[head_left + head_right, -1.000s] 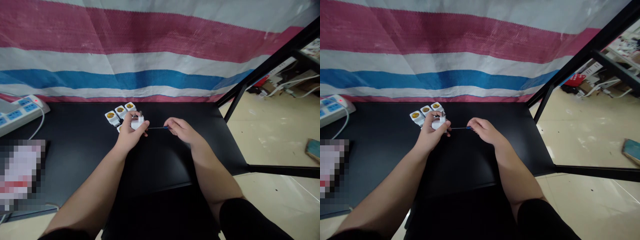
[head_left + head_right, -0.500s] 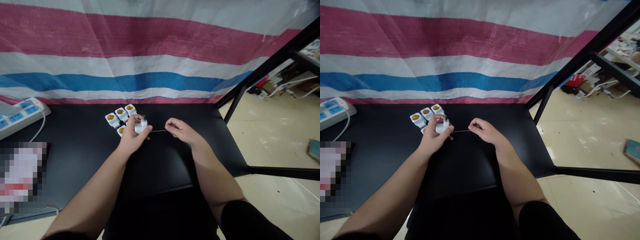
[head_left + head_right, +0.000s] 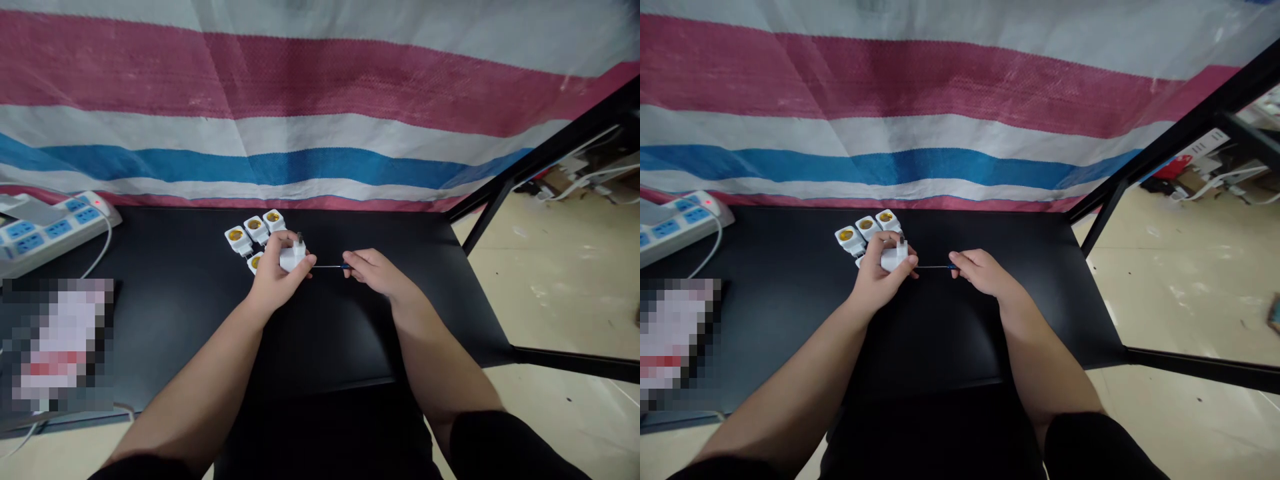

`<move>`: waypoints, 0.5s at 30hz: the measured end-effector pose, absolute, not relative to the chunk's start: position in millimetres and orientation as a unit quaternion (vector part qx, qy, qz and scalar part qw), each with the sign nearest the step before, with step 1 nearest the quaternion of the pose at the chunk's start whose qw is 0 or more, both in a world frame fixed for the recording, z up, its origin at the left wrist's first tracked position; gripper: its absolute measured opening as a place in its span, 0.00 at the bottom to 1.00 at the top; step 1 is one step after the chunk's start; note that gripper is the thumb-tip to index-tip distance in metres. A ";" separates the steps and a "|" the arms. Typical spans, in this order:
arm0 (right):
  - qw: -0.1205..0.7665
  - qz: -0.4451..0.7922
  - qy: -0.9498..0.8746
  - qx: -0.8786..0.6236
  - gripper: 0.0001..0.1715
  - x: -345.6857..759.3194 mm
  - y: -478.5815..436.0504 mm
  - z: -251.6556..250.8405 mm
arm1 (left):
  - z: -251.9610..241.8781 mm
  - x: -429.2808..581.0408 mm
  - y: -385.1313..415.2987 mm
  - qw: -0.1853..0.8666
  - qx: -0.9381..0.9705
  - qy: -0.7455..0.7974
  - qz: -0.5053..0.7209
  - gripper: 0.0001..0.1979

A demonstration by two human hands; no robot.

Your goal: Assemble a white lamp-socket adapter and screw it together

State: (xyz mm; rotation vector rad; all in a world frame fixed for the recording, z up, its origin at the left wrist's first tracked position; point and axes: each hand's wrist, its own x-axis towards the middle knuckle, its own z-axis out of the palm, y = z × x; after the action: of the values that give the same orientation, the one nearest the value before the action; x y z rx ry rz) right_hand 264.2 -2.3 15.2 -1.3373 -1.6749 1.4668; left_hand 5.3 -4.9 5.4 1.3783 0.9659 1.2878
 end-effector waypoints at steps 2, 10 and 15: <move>0.293 0.528 -0.643 -0.471 0.27 263.3 -4.2 17.3 | 2.6 4.7 -3.7 0.490 0.556 0.403 0.537 0.23; 0.300 0.493 -0.653 -0.491 0.28 260.4 -6.4 20.2 | 0.0 0.5 -2.7 0.428 0.607 0.385 0.548 0.21; 0.318 0.436 -0.683 -0.492 0.28 254.9 -8.6 22.0 | 1.1 -0.1 -2.6 0.416 0.620 0.372 0.551 0.21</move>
State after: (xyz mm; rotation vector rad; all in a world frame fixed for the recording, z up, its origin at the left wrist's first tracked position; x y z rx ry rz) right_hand 254.9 -8.6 22.0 -1.2948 -1.7976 1.1469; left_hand -0.1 -2.6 1.1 1.5581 0.9348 1.3832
